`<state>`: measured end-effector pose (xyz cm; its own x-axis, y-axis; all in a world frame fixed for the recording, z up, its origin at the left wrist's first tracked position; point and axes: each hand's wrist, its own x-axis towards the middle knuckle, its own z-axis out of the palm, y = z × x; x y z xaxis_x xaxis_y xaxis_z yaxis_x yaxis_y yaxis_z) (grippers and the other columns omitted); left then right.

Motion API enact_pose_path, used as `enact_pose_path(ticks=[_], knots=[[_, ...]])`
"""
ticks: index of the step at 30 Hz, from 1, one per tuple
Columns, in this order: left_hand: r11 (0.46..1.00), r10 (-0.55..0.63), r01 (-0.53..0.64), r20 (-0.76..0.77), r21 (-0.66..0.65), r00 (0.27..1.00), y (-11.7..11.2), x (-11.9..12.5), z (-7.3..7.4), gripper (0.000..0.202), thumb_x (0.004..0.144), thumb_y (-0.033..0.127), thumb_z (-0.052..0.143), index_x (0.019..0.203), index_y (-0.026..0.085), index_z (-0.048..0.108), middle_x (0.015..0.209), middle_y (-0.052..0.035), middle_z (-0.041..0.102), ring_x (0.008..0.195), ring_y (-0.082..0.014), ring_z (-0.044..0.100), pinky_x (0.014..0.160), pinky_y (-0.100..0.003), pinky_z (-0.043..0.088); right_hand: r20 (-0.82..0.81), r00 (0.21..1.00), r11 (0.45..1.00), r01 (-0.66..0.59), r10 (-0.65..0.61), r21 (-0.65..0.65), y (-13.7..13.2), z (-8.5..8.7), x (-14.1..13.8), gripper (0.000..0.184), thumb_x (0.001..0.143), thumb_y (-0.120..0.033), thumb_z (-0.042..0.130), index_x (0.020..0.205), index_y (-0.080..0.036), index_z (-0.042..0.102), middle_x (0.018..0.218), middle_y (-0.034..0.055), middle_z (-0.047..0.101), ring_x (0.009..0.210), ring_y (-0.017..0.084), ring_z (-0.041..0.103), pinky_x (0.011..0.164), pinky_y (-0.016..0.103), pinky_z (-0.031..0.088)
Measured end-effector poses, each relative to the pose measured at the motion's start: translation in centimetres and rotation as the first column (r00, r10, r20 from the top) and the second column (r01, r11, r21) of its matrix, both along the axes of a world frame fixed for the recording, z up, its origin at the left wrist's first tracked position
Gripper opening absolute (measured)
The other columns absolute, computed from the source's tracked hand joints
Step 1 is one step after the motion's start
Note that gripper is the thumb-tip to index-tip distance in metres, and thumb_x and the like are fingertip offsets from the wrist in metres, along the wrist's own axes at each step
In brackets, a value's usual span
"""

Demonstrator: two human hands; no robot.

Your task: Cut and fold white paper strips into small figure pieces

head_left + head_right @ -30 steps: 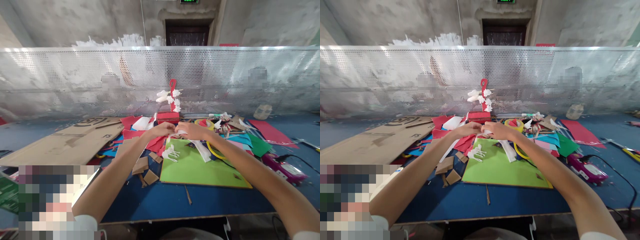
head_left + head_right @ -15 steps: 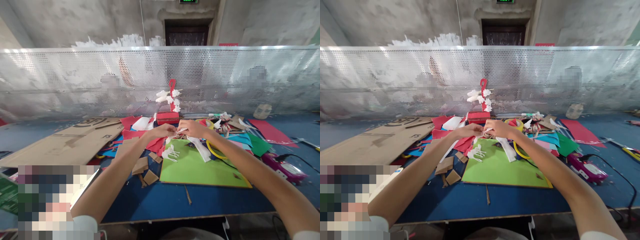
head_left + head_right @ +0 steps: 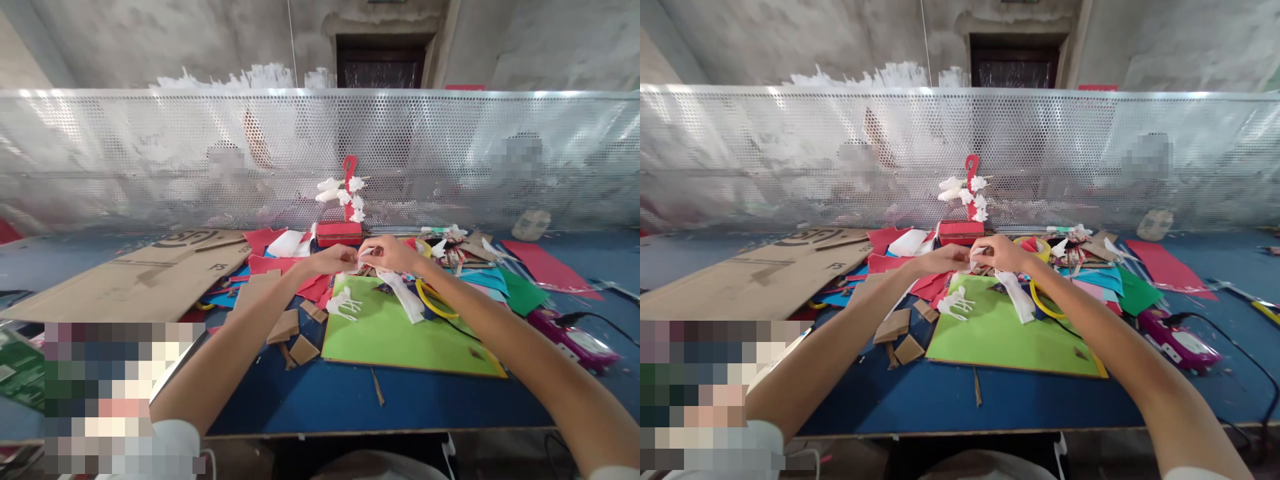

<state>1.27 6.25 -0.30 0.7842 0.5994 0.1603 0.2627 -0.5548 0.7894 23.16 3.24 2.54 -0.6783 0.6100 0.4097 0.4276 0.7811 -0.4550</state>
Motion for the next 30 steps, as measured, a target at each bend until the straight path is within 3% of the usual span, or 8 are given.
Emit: enact_pose_path(ticks=[6,13,22,30], knots=[[1.0,0.001,-0.001,0.037,0.015,0.999,0.1,0.3,0.0,0.023,0.076,0.027,0.065,0.092,0.01,0.065,0.08,-0.003,0.063,0.071,-0.0122,0.055,0.067,-0.025,0.042,-0.074,0.997,0.998,0.016,-0.02,-0.057,-0.1,0.2,-0.1,0.022,0.085,-0.034,0.058,0.089,-0.016,0.069,0.087,0.0057,0.069,0.076,0.017,0.062,0.071,0.028,0.047],[0.993,0.0,0.02,0.169,-0.115,0.986,-0.9,0.5,0.9,0.022,0.074,0.023,0.068,0.09,0.011,0.059,0.079,-0.0024,0.063,0.07,-0.0099,0.056,0.068,-0.024,0.042,-0.172,0.985,0.992,-0.03,0.008,-0.126,0.5,-0.1,0.0,0.022,0.081,-0.037,0.061,0.085,-0.016,0.067,0.086,0.005,0.068,0.076,0.017,0.062,0.073,0.03,0.049],[0.983,0.03,0.008,0.207,-0.181,0.978,-0.2,0.6,0.4,0.027,0.072,0.016,0.068,0.094,0.012,0.053,0.079,-0.003,0.066,0.067,-0.0092,0.057,0.065,-0.023,0.041,-0.174,0.984,0.998,0.029,-0.04,-0.063,1.2,-0.4,0.1,0.024,0.082,-0.038,0.059,0.086,-0.016,0.066,0.084,0.0045,0.066,0.074,0.017,0.059,0.071,0.029,0.046],[0.993,0.024,0.012,0.31,-0.116,0.95,0.1,0.8,0.0,0.038,0.07,0.015,0.071,0.101,0.013,0.05,0.077,-0.0004,0.063,0.065,-0.0087,0.058,0.062,-0.022,0.043,-0.211,0.972,0.994,0.088,-0.101,-0.068,1.1,-0.3,0.1,0.024,0.083,-0.04,0.057,0.085,-0.017,0.062,0.079,0.0031,0.065,0.071,0.017,0.059,0.068,0.028,0.046]])
